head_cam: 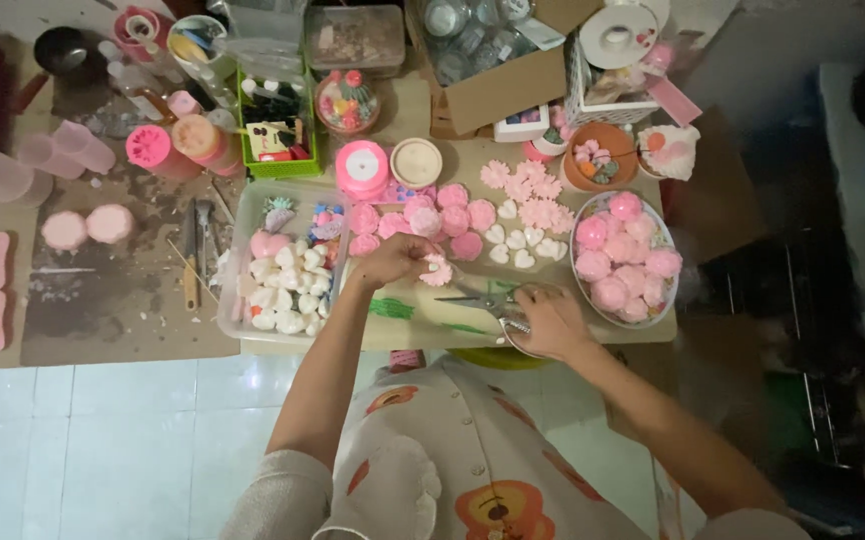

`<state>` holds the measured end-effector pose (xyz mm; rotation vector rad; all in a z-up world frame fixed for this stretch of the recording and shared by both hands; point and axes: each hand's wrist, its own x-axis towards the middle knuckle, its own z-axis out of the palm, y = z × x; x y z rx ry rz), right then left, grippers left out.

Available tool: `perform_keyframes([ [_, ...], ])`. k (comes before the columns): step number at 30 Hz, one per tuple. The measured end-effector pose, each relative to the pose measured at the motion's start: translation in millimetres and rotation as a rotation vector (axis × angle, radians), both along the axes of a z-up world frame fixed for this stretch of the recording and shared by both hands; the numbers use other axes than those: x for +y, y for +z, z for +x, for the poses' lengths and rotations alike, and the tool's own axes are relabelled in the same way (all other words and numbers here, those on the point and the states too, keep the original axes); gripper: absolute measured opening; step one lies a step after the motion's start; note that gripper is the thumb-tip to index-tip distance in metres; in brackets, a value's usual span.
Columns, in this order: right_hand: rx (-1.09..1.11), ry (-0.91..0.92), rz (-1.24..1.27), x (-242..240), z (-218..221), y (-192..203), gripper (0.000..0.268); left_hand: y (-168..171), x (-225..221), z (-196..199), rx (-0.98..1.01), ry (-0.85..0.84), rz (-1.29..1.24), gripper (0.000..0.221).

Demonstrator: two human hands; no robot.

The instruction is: The person trims and handles small, flower-shaped wax items by hand and with shears at a workstation.

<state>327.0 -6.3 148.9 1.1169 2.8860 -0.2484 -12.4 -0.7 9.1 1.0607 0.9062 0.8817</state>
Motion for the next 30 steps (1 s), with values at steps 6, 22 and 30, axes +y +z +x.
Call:
perform_keyframes([
  [6,-0.133,0.027,-0.101,0.3,12.6,-54.5,0.057,5.5,-3.5,0.4,0.007,0.043,-0.006,0.023],
  [22,0.032,-0.015,-0.012,-43.3,-61.5,-54.5,0.059,-18.0,14.4,-12.9,-0.062,0.019,-0.108,0.026],
  [30,0.106,-0.141,-0.150,-55.5,-81.8,-59.9,0.059,-21.5,28.7,-24.1,-0.047,-0.041,-0.227,0.028],
])
